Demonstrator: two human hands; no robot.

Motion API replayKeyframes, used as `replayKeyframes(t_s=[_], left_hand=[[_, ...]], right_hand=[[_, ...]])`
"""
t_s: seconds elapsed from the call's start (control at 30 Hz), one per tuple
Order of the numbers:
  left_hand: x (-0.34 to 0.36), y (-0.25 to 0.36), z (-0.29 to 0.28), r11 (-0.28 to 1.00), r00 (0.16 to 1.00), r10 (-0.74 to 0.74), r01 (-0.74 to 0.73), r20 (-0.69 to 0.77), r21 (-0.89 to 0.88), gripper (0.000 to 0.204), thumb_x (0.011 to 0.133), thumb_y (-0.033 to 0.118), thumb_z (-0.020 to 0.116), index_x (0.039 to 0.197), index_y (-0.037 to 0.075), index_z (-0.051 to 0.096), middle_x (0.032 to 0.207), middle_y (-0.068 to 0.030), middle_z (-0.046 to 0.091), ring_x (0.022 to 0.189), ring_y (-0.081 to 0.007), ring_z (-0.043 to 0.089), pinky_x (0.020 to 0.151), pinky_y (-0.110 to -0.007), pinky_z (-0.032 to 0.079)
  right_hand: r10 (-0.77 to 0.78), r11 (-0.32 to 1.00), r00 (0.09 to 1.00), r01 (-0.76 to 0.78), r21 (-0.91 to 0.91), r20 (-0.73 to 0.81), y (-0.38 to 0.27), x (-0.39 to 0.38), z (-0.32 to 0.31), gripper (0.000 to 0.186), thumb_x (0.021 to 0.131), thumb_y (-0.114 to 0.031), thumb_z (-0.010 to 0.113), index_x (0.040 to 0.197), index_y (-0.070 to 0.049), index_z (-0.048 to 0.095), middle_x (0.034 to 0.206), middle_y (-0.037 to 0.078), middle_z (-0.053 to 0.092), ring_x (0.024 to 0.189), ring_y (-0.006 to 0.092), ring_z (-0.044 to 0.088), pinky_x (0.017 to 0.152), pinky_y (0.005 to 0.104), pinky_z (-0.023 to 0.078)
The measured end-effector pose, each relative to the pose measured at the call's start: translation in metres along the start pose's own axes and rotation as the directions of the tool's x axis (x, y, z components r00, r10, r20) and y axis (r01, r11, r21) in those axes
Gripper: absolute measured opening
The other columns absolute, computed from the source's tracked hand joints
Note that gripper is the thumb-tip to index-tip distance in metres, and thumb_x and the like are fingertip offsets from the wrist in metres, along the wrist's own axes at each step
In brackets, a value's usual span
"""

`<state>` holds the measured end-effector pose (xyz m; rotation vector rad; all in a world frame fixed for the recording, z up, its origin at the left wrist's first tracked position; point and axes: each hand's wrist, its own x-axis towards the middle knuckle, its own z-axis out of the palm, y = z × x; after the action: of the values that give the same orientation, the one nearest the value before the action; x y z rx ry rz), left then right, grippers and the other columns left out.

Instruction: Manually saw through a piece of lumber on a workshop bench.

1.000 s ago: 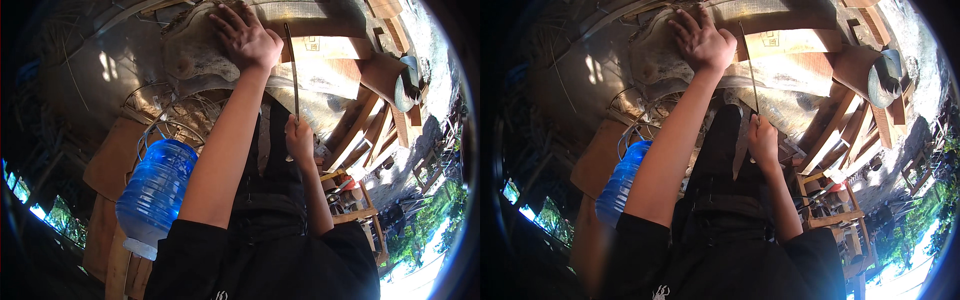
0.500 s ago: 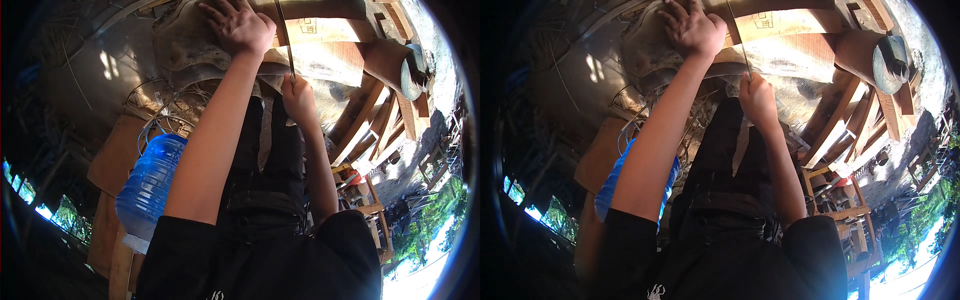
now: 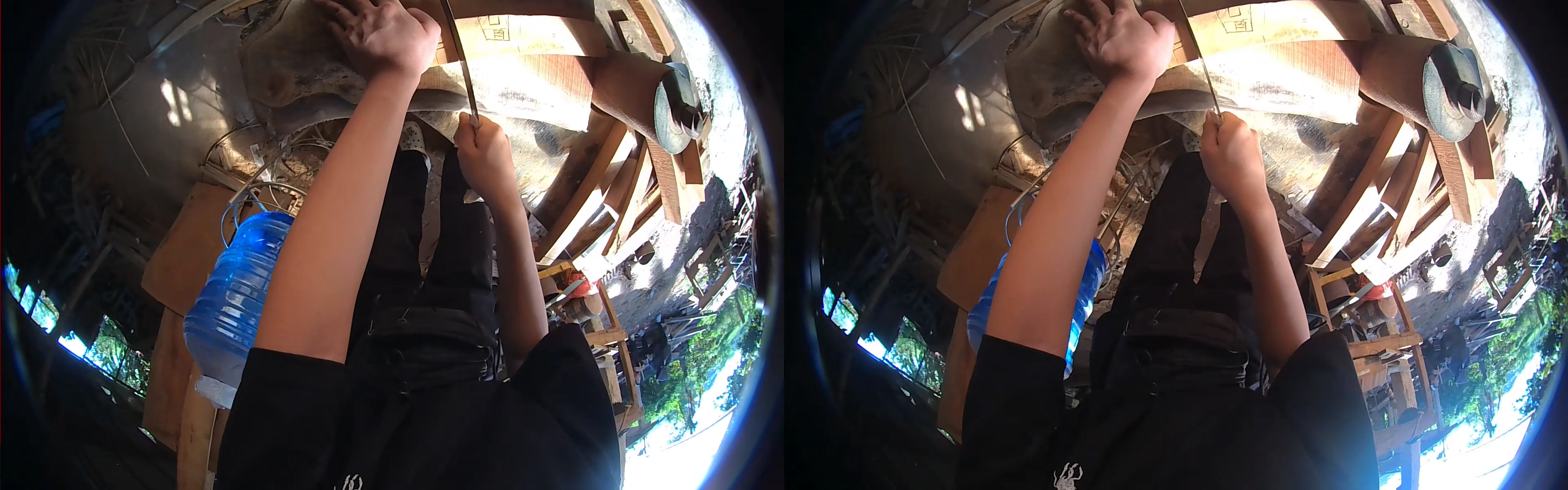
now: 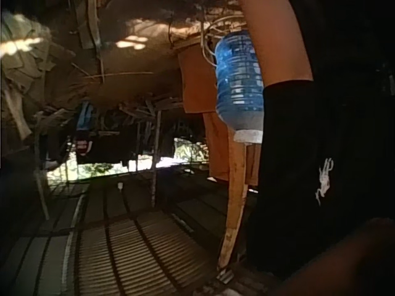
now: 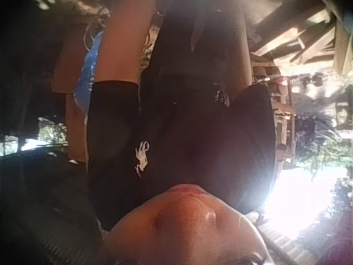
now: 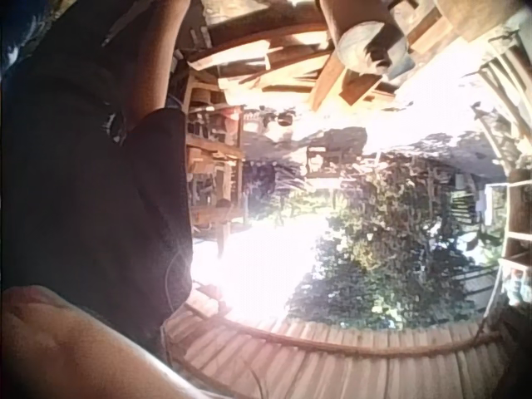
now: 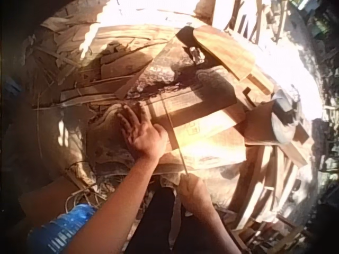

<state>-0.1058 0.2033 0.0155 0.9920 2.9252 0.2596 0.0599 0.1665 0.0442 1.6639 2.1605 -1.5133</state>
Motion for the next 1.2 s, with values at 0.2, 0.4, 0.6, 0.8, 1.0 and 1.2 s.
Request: replayKeyframes(t_s=[0.2,0.4,0.6,0.8,1.0,1.2], left_hand=[[-0.001,-0.027,0.006,0.998,0.966,0.066,-0.066,-0.251,0.010,0.057,0.073,0.024,0.044,0.127,0.007,0.043,0.134,-0.0259,0.031,0.124,-0.0434,0.028,0.101,-0.047,0.024],[0.002,-0.011,-0.001,0.994,0.999,0.005,0.000,0.042,-0.107,0.070,0.074,0.035,0.045,0.138,0.011,0.028,0.143,-0.0261,0.011,0.131,-0.0466,0.010,0.106,-0.050,0.013],[-0.011,-0.051,-0.027,0.846,0.996,0.041,-0.075,-0.075,-0.527,0.057,0.081,0.034,0.048,0.132,0.012,0.036,0.140,-0.0257,0.020,0.129,-0.0451,0.017,0.103,-0.053,0.019],[-0.104,-0.132,-0.053,0.533,0.998,-0.022,-0.042,-0.064,-0.845,0.045,0.086,0.016,0.049,0.128,0.003,0.040,0.121,-0.0209,0.049,0.111,-0.0323,0.049,0.091,-0.038,0.039],[-0.209,-0.198,-0.074,0.600,0.978,-0.137,0.207,0.156,-0.773,0.042,0.084,0.026,0.051,0.116,-0.001,0.051,0.100,-0.0175,0.061,0.091,-0.0226,0.059,0.082,-0.032,0.044],[-0.257,-0.201,-0.062,0.470,0.950,-0.287,0.252,0.123,-0.846,0.040,0.083,0.027,0.052,0.112,0.000,0.055,0.094,-0.0147,0.062,0.086,-0.0214,0.060,0.078,-0.032,0.045]], right_hand=[[0.148,0.988,0.985,-0.143,-0.054,0.087,0.042,-0.094,-0.003,0.032,0.089,-0.023,0.045,0.070,0.002,0.049,0.063,0.026,0.053,0.067,0.0446,0.054,0.060,0.0506,0.040],[0.204,0.975,0.979,-0.205,-0.086,-0.021,0.066,-0.178,-0.066,0.031,0.089,-0.023,0.046,0.072,0.003,0.052,0.063,0.021,0.056,0.064,0.0397,0.056,0.058,0.0445,0.042],[0.238,0.971,0.937,-0.237,0.035,-0.257,0.056,-0.211,-0.131,0.033,0.088,-0.024,0.048,0.072,0.004,0.056,0.060,0.018,0.055,0.057,0.0326,0.056,0.055,0.0392,0.041],[0.108,0.985,0.920,-0.151,-0.086,-0.376,0.090,-0.211,-0.153,0.034,0.086,-0.028,0.051,0.073,0.003,0.053,0.067,0.026,0.055,0.072,0.0449,0.054,0.061,0.0496,0.040],[0.009,0.991,0.895,-0.068,-0.116,-0.446,0.108,-0.194,-0.163,0.037,0.082,-0.033,0.053,0.076,0.002,0.060,0.066,0.021,0.060,0.067,0.0358,0.061,0.060,0.0430,0.045],[-0.164,0.976,0.925,0.102,-0.193,-0.344,0.118,-0.169,-0.160,0.036,0.082,-0.032,0.055,0.073,0.003,0.058,0.065,0.024,0.057,0.066,0.0407,0.058,0.056,0.0464,0.042]])
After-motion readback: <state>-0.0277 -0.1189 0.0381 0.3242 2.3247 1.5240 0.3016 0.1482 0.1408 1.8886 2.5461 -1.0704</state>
